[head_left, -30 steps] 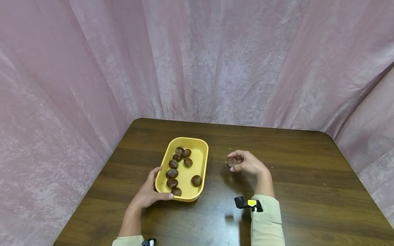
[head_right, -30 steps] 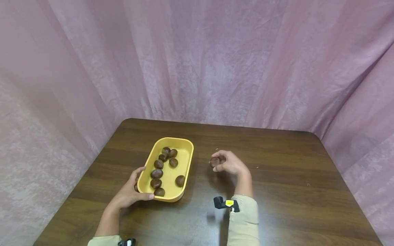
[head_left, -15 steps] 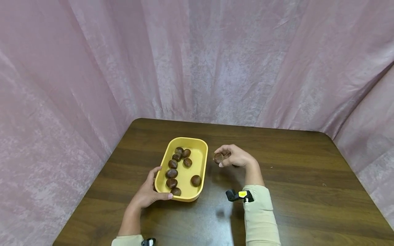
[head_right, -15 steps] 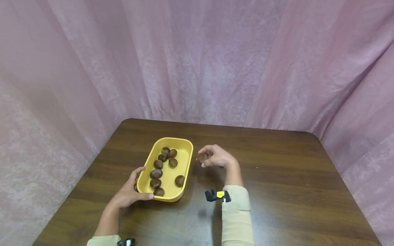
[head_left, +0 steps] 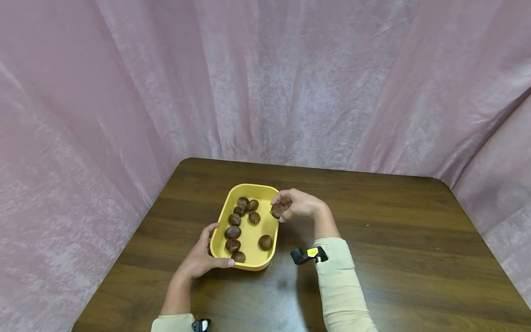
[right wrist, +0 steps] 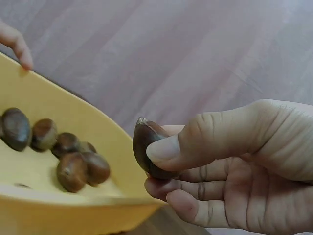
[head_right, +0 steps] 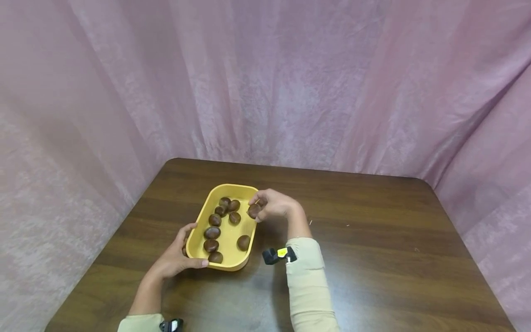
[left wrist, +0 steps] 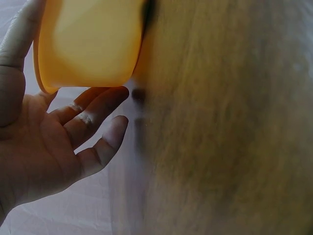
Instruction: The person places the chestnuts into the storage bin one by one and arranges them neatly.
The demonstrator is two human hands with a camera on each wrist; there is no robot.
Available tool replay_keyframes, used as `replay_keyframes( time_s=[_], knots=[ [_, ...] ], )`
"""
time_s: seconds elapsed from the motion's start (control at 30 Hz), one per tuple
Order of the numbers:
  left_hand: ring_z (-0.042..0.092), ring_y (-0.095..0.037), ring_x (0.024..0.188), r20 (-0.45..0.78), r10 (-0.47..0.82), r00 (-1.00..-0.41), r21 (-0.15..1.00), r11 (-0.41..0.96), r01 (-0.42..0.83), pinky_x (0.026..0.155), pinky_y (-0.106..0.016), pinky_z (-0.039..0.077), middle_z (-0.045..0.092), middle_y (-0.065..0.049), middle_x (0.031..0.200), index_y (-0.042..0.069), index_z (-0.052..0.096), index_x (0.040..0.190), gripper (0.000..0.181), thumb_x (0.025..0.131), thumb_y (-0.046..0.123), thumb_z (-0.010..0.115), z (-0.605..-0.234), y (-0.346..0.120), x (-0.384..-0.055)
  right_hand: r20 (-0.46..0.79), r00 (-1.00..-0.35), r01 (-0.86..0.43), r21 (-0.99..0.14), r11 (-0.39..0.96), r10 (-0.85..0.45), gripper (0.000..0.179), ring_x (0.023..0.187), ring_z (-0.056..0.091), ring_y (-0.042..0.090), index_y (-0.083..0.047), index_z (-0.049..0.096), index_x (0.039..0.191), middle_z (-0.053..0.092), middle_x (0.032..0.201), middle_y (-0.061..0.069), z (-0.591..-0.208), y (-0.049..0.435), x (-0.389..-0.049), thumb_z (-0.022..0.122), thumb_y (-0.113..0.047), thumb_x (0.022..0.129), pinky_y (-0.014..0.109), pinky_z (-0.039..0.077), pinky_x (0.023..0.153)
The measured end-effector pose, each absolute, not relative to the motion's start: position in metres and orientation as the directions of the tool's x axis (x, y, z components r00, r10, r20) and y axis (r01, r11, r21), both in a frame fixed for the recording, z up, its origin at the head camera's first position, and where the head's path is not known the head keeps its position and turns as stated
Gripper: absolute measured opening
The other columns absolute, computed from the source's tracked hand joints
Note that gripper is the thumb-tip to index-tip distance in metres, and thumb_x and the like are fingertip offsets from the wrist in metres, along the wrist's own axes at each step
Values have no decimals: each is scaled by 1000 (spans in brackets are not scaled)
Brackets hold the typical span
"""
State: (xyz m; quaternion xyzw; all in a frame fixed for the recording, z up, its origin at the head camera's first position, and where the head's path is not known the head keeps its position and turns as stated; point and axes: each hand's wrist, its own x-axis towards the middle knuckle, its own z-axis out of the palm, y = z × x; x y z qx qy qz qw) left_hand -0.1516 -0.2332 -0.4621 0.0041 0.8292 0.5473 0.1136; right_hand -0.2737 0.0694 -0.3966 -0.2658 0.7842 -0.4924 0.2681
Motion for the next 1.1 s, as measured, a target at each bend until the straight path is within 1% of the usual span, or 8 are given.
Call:
replay_keyframes(
  time_s=[0.17,0.37,0.5,0.67,0.83,0.93,1.0,1.1],
  knots=[
    [59,-23,93,-187,128,-974,910,397,-122,84,-38,40,55,-15,120,24,22,142,109,57,21,91,-463,-233,-152,-191,-702,-168,-892,421,-686,43,88,59,22,0,59,109,63,95,8,-396,50,-275,74,7,69,32,49,71],
    [58,-24,97,-190,118,-975,908,398,-129,86,-39,39,53,-16,122,24,22,142,110,56,21,91,-464,-233,-152,-214,-683,-208,-860,466,-699,44,89,57,19,-3,60,110,61,101,5,-396,29,-275,75,5,70,31,47,72],
    [57,-24,98,-181,117,-976,910,396,-122,85,-37,40,52,-16,124,24,23,141,109,56,22,91,-465,-232,-152,-209,-661,-221,-864,453,-720,44,87,56,18,-3,60,110,61,100,5,-398,19,-276,76,5,69,31,47,73],
    [58,-26,96,-173,145,-974,926,361,-111,81,-35,42,53,-18,123,21,22,142,108,58,17,90,-465,-230,-152,-232,-631,-195,-876,441,-741,44,86,57,17,-1,60,108,63,95,5,-410,6,-279,77,6,68,29,47,72],
    [56,-30,100,-166,170,-971,935,341,-100,85,-40,41,49,-22,126,14,20,143,107,61,13,89,-448,-225,-148,-258,-662,-238,-818,524,-704,41,82,54,13,-6,64,103,61,93,1,-422,-6,-283,80,0,66,26,46,70],
    [55,-31,101,-174,169,-970,934,341,-108,85,-40,40,48,-21,127,15,21,143,107,60,13,89,-449,-223,-148,-292,-678,-196,-813,548,-675,39,78,54,13,-6,66,102,60,92,1,-428,-10,-281,80,1,66,27,47,67],
    [56,-29,100,-172,162,-972,933,342,-108,83,-38,41,49,-19,127,19,22,142,108,59,14,90,-459,-224,-150,-312,-677,-158,-824,545,-666,39,75,54,13,-4,66,103,60,91,3,-432,-11,-279,79,3,67,28,48,65],
    [56,-28,100,-180,147,-973,930,347,-120,80,-36,42,49,-19,128,20,22,143,110,57,14,90,-466,-224,-152,-317,-683,-162,-813,560,-658,39,73,54,13,-3,67,105,59,92,2,-436,-13,-278,79,2,68,28,49,65]
  ],
)
